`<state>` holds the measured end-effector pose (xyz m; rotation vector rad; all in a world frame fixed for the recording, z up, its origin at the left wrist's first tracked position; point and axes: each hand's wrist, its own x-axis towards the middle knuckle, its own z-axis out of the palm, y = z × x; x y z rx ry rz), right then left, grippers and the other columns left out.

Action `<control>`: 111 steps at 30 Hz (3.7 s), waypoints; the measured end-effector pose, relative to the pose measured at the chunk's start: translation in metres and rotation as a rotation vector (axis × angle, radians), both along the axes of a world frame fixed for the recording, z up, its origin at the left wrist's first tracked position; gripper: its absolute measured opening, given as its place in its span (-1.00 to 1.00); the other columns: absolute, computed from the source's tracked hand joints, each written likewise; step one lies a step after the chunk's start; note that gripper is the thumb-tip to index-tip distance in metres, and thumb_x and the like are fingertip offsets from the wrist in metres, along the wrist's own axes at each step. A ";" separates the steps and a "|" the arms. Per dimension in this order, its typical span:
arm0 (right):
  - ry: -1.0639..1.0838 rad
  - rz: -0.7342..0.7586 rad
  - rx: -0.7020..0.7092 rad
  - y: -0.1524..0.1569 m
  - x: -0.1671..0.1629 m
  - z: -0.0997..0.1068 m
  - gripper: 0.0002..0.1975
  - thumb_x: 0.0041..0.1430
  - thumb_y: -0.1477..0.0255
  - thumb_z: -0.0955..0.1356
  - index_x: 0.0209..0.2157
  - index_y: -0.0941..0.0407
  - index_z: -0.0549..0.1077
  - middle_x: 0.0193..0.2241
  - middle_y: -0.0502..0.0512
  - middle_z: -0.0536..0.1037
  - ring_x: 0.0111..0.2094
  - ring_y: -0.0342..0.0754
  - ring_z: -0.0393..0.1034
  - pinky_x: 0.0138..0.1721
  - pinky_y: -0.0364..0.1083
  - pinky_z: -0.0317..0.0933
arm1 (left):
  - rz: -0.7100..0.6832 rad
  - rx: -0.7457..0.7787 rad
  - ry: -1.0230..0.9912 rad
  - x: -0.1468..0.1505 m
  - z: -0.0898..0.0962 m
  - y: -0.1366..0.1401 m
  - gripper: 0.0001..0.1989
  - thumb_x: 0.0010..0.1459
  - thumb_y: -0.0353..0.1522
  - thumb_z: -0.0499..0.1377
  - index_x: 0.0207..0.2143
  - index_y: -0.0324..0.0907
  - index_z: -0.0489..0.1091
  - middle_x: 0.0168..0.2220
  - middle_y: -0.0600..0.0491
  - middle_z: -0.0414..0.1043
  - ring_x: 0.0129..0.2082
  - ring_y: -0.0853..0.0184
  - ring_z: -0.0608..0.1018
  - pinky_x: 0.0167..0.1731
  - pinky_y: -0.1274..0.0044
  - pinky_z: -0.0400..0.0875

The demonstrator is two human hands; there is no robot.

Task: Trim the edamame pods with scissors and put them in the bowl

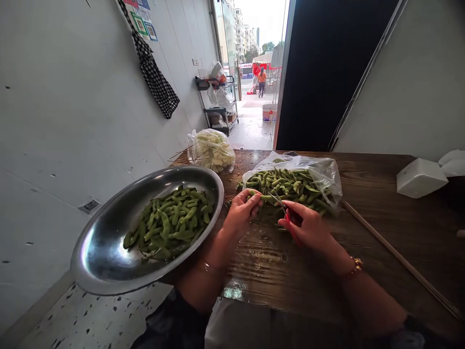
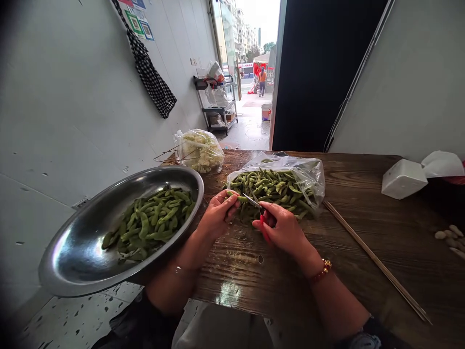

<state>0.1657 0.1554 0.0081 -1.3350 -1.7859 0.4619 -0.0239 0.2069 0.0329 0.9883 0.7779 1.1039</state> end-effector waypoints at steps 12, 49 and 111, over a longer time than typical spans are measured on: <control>0.021 -0.090 0.068 0.001 0.000 -0.002 -0.54 0.07 0.15 0.37 -0.08 0.15 0.45 -0.45 0.05 0.50 -0.49 -0.09 0.34 -0.40 -0.08 0.32 | -0.123 0.052 0.109 0.011 -0.006 -0.009 -0.68 0.00 -0.19 0.27 -0.43 -0.26 0.30 -0.59 0.18 0.30 -0.71 0.62 0.18 -0.74 0.70 -0.07; 0.107 -0.147 -0.004 0.009 0.011 0.001 -0.50 0.08 0.11 0.35 -0.06 0.16 0.50 -0.55 -0.03 0.41 -0.57 -0.18 0.15 -0.52 -0.18 0.10 | -0.014 0.676 1.182 0.028 -0.031 0.001 -0.88 0.05 -0.37 0.19 -0.34 -0.15 0.50 -0.27 -0.04 0.52 -0.23 0.22 0.50 -0.21 0.47 0.31; 0.059 -0.063 -0.032 0.005 0.004 -0.006 -0.48 0.08 0.13 0.37 -0.03 0.21 0.46 -0.49 0.02 0.47 -0.51 -0.14 0.28 -0.46 -0.15 0.24 | 0.006 -0.068 -0.134 0.002 -0.004 0.003 -0.66 -0.17 -0.31 0.38 -0.42 -0.23 0.29 -0.58 0.20 0.21 -0.65 0.59 0.22 -0.75 0.71 -0.04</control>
